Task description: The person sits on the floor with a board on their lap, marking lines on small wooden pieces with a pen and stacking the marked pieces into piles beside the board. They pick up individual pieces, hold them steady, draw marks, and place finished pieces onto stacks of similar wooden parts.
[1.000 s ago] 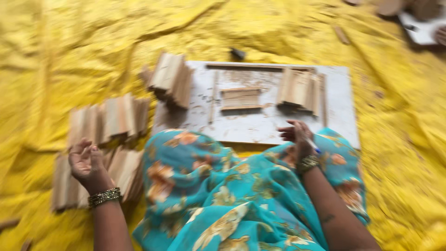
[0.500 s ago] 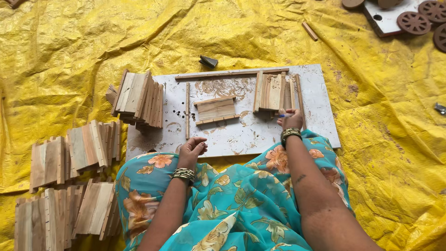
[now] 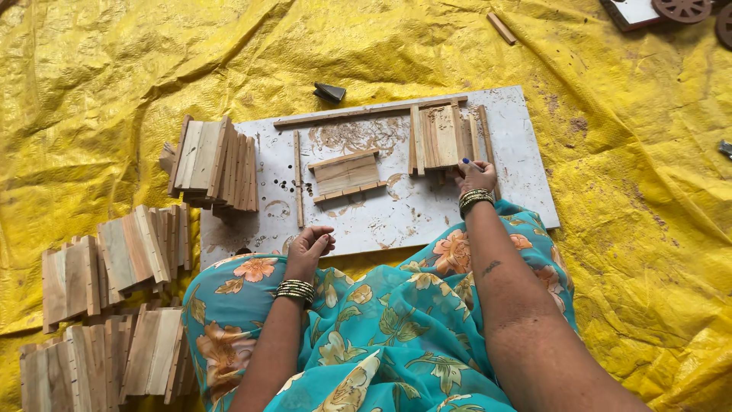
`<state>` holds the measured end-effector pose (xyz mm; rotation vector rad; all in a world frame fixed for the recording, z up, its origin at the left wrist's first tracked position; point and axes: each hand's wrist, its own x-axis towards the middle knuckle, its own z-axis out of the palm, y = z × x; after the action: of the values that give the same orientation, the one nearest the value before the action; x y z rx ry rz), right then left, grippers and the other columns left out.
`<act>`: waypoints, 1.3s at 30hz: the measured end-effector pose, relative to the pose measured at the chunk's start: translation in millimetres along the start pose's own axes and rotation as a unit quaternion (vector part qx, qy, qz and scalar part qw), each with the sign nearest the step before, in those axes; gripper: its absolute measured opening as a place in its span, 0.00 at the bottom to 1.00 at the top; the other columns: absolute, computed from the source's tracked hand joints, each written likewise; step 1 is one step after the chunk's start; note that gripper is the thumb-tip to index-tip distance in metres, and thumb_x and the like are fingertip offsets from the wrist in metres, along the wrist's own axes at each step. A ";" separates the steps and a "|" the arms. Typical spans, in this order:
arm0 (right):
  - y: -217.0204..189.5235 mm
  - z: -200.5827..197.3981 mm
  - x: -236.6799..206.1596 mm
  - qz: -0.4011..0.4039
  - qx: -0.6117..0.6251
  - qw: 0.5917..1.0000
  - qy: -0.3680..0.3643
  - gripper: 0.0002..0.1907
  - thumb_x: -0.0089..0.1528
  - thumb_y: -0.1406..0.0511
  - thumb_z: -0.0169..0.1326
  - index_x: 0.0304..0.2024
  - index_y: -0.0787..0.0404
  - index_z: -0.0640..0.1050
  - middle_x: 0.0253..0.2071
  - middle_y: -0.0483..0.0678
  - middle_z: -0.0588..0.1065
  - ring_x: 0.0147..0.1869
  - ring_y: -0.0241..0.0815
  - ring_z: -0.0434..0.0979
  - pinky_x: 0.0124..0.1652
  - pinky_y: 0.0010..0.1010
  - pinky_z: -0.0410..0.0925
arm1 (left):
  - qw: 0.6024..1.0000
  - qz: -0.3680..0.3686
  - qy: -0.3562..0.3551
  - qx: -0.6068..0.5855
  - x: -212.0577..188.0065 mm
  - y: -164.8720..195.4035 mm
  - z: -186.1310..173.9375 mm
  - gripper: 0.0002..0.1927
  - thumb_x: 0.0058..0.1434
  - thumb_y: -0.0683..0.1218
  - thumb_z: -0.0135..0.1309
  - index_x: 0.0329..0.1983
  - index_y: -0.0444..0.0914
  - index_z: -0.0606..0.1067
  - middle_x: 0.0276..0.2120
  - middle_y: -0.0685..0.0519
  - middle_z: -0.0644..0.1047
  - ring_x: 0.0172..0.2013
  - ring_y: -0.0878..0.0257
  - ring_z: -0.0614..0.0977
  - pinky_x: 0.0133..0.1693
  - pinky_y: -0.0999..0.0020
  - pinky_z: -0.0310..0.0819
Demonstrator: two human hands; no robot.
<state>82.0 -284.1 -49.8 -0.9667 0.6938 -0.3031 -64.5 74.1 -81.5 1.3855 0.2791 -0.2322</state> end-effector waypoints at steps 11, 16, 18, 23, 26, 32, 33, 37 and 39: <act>-13.2 0.8 0.4 0.050 0.100 0.991 -0.080 0.19 0.55 0.79 0.62 0.43 0.62 0.69 0.36 0.51 0.75 0.34 0.44 0.79 0.33 0.34 0.78 | 0.999 0.016 -0.023 0.021 -4.5 -14.9 -10.6 0.11 0.68 0.40 0.50 0.51 0.36 0.78 0.38 0.53 0.80 0.39 0.66 0.82 0.45 0.71 0.77; -39.8 -26.2 13.7 0.097 0.150 0.982 -0.059 0.16 0.54 0.78 0.62 0.37 0.62 0.70 0.31 0.52 0.76 0.33 0.47 0.80 0.36 0.36 0.79 | 0.999 0.012 -0.022 0.021 -2.7 -18.2 -16.8 0.11 0.69 0.41 0.50 0.52 0.34 0.78 0.39 0.52 0.81 0.39 0.65 0.81 0.46 0.70 0.77; -59.6 -50.5 19.9 0.076 0.176 0.979 -0.065 0.15 0.53 0.79 0.63 0.35 0.61 0.72 0.30 0.51 0.76 0.32 0.47 0.80 0.36 0.36 0.78 | 0.999 0.008 -0.021 0.024 -3.3 -19.0 -18.4 0.11 0.70 0.41 0.50 0.53 0.34 0.78 0.39 0.52 0.81 0.40 0.65 0.81 0.47 0.70 0.76; -144.5 -148.6 35.9 -0.076 0.122 0.988 -0.050 0.11 0.56 0.79 0.61 0.33 0.64 0.73 0.31 0.51 0.78 0.33 0.44 0.82 0.38 0.35 0.80 | 0.999 0.013 -0.025 0.033 -5.2 -19.6 -20.2 0.11 0.70 0.42 0.50 0.53 0.35 0.77 0.39 0.52 0.81 0.40 0.66 0.81 0.47 0.70 0.76; -198.4 -196.8 39.0 -0.189 -0.137 0.959 0.163 0.07 0.59 0.76 0.58 0.35 0.64 0.74 0.30 0.49 0.79 0.29 0.40 0.84 0.31 0.27 0.81 | 0.999 0.014 -0.027 0.039 -5.9 -20.1 -21.1 0.11 0.70 0.42 0.49 0.53 0.35 0.77 0.39 0.52 0.81 0.39 0.65 0.81 0.47 0.70 0.76; -234.6 -237.5 36.7 -0.449 -0.601 0.651 0.119 0.09 0.59 0.73 0.64 0.31 0.59 0.75 0.27 0.51 0.76 0.31 0.46 0.80 0.34 0.40 0.74 | 0.998 0.005 -0.023 0.059 -5.5 -19.9 -20.2 0.12 0.71 0.43 0.48 0.53 0.35 0.77 0.39 0.52 0.81 0.40 0.65 0.81 0.46 0.70 0.76; -231.3 -234.5 38.9 -0.462 -0.639 0.608 0.087 0.08 0.62 0.73 0.61 0.32 0.58 0.76 0.27 0.51 0.76 0.32 0.47 0.80 0.35 0.41 0.74 | 0.998 0.004 -0.020 0.061 -5.6 -19.7 -19.7 0.12 0.71 0.43 0.48 0.53 0.35 0.77 0.39 0.52 0.81 0.40 0.66 0.81 0.46 0.70 0.76; -221.4 -219.8 41.2 -0.484 -0.707 0.515 0.000 0.07 0.55 0.73 0.59 0.31 0.56 0.76 0.26 0.56 0.73 0.35 0.58 0.77 0.38 0.47 0.73 | 0.998 0.012 -0.018 0.062 -8.0 -19.6 -20.8 0.11 0.72 0.43 0.48 0.52 0.34 0.77 0.39 0.52 0.81 0.40 0.66 0.81 0.47 0.71 0.77; -224.9 -212.7 41.4 -0.503 -0.703 0.502 0.018 0.08 0.55 0.73 0.60 0.31 0.55 0.76 0.27 0.56 0.73 0.35 0.59 0.77 0.38 0.48 0.73 | 0.998 0.019 -0.019 0.058 -9.7 -20.4 -22.2 0.11 0.71 0.43 0.48 0.52 0.34 0.77 0.39 0.52 0.80 0.41 0.66 0.81 0.48 0.71 0.77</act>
<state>-13.6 -567.3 40.9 -3.0005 0.1571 -0.8154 -81.6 92.5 -100.8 1.4976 0.2110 -0.2464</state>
